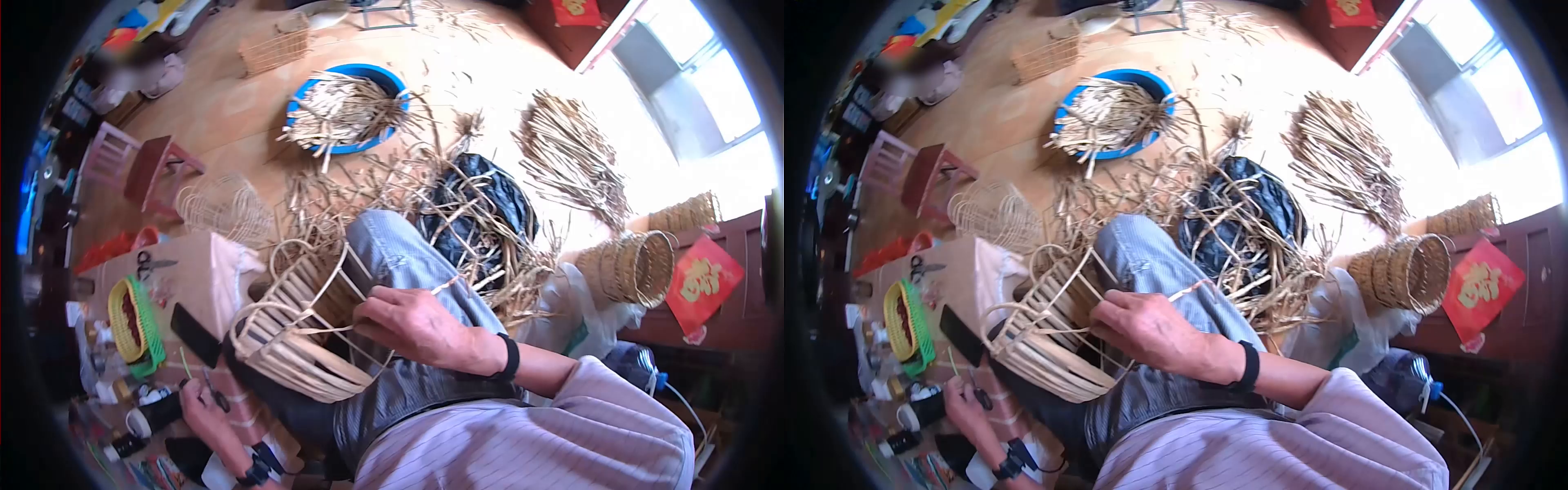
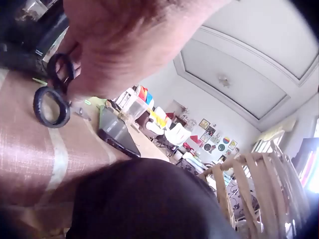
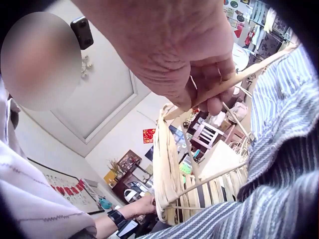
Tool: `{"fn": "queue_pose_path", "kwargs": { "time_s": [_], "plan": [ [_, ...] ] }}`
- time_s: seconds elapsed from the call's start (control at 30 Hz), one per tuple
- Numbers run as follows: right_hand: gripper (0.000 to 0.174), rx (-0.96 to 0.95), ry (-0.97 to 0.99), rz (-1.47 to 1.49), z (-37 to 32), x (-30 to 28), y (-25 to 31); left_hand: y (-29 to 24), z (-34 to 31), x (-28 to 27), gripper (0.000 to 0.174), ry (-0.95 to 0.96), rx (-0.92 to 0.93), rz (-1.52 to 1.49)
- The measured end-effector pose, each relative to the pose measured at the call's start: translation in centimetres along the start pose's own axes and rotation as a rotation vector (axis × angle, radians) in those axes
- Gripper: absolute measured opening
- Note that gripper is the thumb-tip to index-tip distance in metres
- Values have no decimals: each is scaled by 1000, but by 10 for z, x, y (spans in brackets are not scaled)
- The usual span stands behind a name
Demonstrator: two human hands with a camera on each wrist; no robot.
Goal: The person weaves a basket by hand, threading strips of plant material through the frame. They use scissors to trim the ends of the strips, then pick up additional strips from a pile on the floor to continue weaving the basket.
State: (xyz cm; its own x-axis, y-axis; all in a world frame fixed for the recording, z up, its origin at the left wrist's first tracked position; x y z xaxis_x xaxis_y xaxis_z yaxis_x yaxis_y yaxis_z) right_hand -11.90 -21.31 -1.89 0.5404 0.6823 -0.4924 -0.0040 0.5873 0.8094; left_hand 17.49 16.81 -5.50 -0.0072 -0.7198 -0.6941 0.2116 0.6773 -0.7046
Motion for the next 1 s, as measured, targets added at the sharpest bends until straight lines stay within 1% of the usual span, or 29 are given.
{"fn": "queue_pose_path", "kwargs": {
  "time_s": [0.03, 0.07, 0.17, 0.23, 0.27, 0.37, 0.4, 0.47, 0.5, 0.57, 0.63, 0.67, 0.77, 0.87, 0.9, 0.97, 1.0],
  "plan": [
    [15, 9, -1, 7, -1, 0, -1, -46, -13, 3, 19, 55, 228, 271],
    [15, 17, 1, 19, -3, 0, -2, -88, -29, 7, 17, 28, 285, 176],
    [16, 37, 25, 49, -7, 1, -5, -196, -81, 27, 19, 46, 682, 130],
    [17, 42, 32, 69, -11, 2, -7, -241, -105, 51, 21, 136, 776, 87],
    [17, 47, 33, 79, -14, 2, -8, -246, -107, 61, 24, 192, 773, 103],
    [20, 46, 43, 91, -21, 1, -11, -251, -107, 88, 29, 276, 609, 233],
    [22, 31, 33, 67, -23, -1, -12, -242, -103, 93, 29, 300, 565, 219],
    [18, 31, 21, 80, -27, -3, -16, -230, -94, 94, 29, 325, 456, 234],
    [17, 27, 17, 90, -29, -3, -19, -220, -89, 95, 28, 334, 386, 142],
    [16, 30, 23, 107, -31, -4, -21, -210, -81, 96, 28, 371, 366, 36],
    [17, 38, 56, 110, -30, -9, -21, -207, -78, 97, 27, 420, 345, 50],
    [15, 30, 62, 112, -31, -11, -20, -206, -77, 96, 27, 444, 333, 58],
    [15, 40, 120, 131, -36, -22, -21, -195, -74, 97, 25, 471, 256, -64],
    [18, 16, 103, 200, -45, -39, -25, -198, -75, 96, 26, 473, 331, -26],
    [18, 32, 87, 200, -49, -48, -32, -199, -76, 96, 27, 446, 367, 13],
    [17, 63, 56, 200, -63, -67, -60, -200, -82, 97, 31, 391, 436, 89],
    [17, 149, 7, 188, -75, -75, -88, -203, -85, 98, 36, 361, 437, 117]
  ]
}}
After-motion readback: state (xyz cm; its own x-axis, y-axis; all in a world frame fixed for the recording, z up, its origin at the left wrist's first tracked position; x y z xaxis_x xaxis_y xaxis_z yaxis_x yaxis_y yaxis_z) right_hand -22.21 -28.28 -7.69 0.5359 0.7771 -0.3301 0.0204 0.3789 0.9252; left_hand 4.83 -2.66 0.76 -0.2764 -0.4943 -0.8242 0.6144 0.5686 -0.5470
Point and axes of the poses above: each hand's wrist, its own z-axis towards the middle knuckle, its own x-axis out of the palm, y = z × x, the point moved 4 cm from there along z, towards the middle knuckle, and after that the axes turned 4 degrees about -y, right-handed, at the moved point
